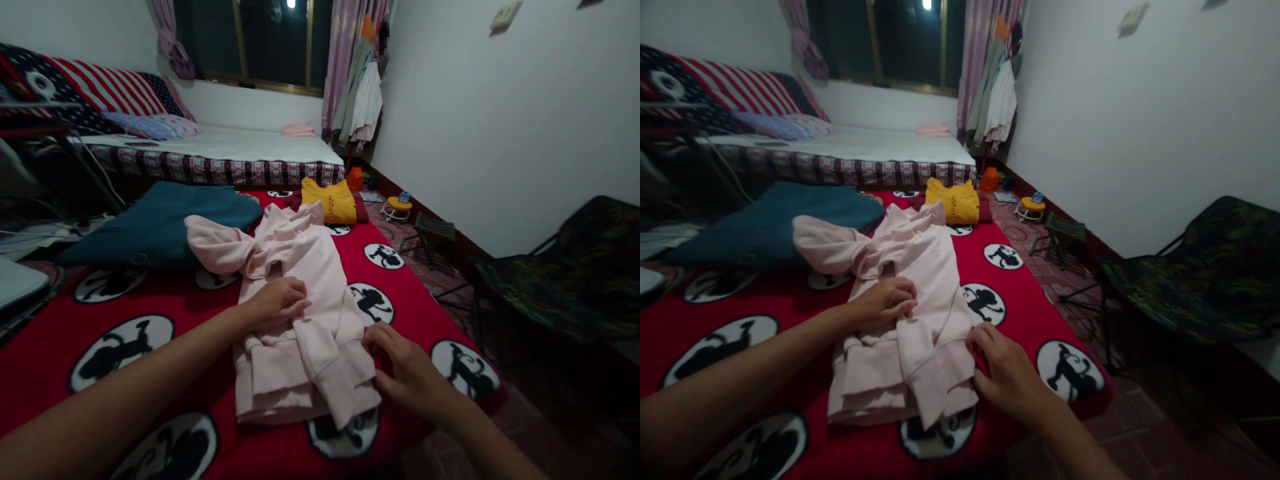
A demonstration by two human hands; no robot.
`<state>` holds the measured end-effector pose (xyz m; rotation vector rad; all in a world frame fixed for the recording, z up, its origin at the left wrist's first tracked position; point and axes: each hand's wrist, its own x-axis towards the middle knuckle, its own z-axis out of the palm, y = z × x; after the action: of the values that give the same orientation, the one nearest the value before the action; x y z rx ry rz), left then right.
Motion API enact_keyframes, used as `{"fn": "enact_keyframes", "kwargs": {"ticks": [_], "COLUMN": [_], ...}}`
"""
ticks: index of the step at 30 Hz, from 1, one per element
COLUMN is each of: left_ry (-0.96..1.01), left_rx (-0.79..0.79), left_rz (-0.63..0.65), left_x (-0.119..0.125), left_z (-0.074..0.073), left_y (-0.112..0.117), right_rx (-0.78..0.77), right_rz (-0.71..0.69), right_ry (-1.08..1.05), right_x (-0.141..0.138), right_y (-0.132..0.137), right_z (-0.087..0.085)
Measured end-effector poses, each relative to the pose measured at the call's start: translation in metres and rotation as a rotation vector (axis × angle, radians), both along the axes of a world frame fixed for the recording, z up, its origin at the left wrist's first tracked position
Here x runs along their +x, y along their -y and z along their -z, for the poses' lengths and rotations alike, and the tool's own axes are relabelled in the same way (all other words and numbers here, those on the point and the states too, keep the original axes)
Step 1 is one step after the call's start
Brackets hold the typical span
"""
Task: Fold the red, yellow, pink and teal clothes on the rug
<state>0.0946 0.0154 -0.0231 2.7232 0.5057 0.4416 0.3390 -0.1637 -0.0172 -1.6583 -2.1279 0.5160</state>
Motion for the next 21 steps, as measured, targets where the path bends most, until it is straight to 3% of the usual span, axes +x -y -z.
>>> {"fn": "enact_keyframes", "kwargs": {"ticks": [7, 12, 18, 21], "left_ry": [0.172, 0.229, 0.184, 0.202], "left_rx": [-0.023, -0.101, -0.121, -0.112], "left_rz": [-0.085, -0.064, -0.056, -0.074], "left_x": [-0.002, -0.007, -0.009, -0.009], "left_z": [0.015, 0.017, 0.018, 0.021], "left_y": [0.001, 0.003, 0.003, 0.002], "right_rx": [0.187, 0.283, 0.029, -0.004], "right_rz": [-0.061, -0.08, -0.238, -0.295], "right_ry": [-0.002, -0.085, 0.082, 0.11], "right_x": [-0.006, 0.006, 0.009, 0.012], "right_y": [0.001, -0.001, 0.0, -0.004], "right_z": [0.022, 0.007, -0.003, -0.008]}}
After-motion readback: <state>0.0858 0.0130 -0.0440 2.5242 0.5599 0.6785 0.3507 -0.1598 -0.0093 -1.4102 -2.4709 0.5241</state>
